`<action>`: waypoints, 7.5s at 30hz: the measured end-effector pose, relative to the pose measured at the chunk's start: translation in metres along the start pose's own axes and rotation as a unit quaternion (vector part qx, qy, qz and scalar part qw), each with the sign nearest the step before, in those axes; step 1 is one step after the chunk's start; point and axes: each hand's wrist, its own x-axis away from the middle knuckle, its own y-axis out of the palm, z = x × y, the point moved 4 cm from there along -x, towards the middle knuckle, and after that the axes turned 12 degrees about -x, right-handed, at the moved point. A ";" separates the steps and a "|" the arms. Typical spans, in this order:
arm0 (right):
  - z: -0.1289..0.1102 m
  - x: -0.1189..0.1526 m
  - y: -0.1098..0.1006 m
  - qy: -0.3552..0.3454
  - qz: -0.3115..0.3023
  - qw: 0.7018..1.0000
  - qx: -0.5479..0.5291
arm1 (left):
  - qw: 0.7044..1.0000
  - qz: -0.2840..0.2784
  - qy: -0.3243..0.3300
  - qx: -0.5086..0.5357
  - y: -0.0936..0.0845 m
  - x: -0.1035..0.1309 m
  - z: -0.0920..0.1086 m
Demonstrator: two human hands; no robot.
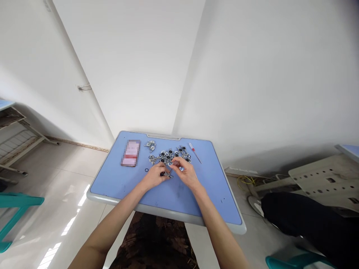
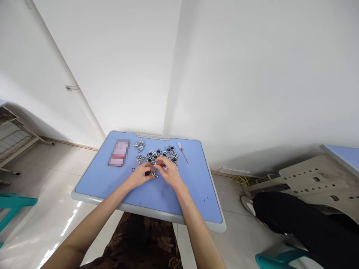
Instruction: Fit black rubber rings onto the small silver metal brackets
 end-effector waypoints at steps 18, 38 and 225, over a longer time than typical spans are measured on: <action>0.007 0.001 0.014 0.068 0.004 0.998 0.015 | 0.998 0.032 0.048 -0.039 0.001 0.001 -0.001; 0.006 0.007 0.013 -0.030 0.092 0.995 0.012 | 0.998 0.033 0.036 -0.042 0.003 0.000 -0.008; 0.004 0.007 0.014 -0.049 0.038 0.997 0.049 | 0.998 0.026 0.037 -0.034 -0.003 -0.001 -0.003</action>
